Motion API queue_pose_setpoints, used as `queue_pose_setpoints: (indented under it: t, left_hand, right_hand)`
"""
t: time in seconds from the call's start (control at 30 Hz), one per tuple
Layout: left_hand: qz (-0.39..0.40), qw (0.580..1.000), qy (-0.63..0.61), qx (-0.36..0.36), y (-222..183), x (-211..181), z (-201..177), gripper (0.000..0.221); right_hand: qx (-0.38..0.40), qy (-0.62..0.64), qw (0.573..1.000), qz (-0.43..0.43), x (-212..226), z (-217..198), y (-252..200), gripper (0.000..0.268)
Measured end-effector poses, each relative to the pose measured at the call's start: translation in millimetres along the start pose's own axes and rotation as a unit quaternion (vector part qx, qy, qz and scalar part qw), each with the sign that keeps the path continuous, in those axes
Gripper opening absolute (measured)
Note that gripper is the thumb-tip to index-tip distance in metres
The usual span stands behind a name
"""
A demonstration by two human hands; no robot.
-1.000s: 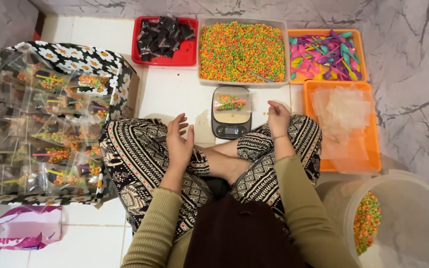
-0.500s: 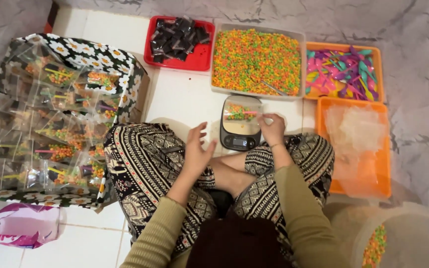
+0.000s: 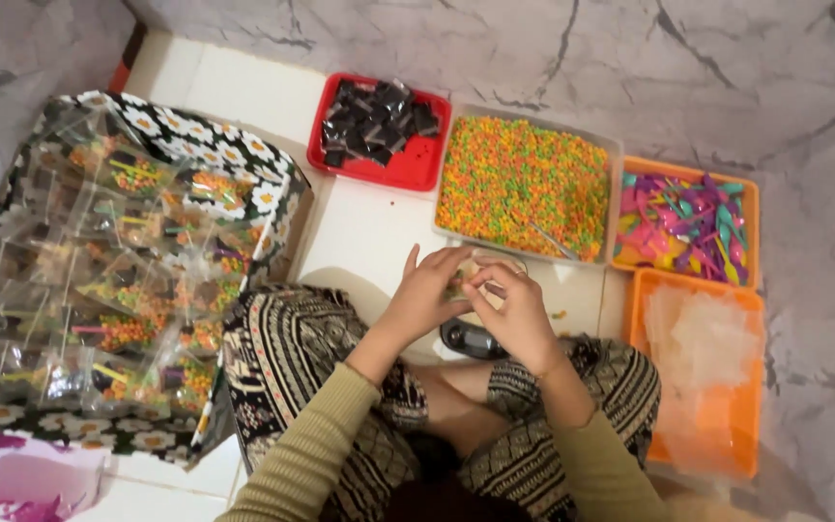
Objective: Packaging small colorful rubber bands into plastic bags, weighing them on a digital scale, and organizing them into a larger container.
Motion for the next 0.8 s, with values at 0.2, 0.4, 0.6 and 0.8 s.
queue_pose_setpoints:
  t: [0.2,0.4,0.6,0.8]
  left_hand:
    - [-0.031,0.982,-0.067,-0.173,18,24,-76,0.068]
    - [-0.078,0.958,-0.102,-0.258,21,51,-107,0.065]
    - [-0.14,0.965,-0.119,-0.187,18,46,-110,0.067]
    - [-0.147,0.964,-0.149,-0.163,12,46,-95,0.072]
  right_hand:
    - [-0.056,0.095,0.993,-0.029,-11,26,142,0.03]
    - [-0.083,-0.112,0.989,-0.051,-185,139,369,0.02]
    - [-0.017,-0.455,0.884,-0.105,-156,180,429,0.035]
    - [-0.071,-0.51,0.851,-0.103,-150,186,429,0.044]
Point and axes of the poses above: each hand's wrist, its own y-axis towards the middle knuckle, its own z-axis out of the palm, x = y × z, the point moved 3 cm from there along y, towards the middle knuckle, and after that the axes turned 2 degrees about z, right-handed, at the moved point
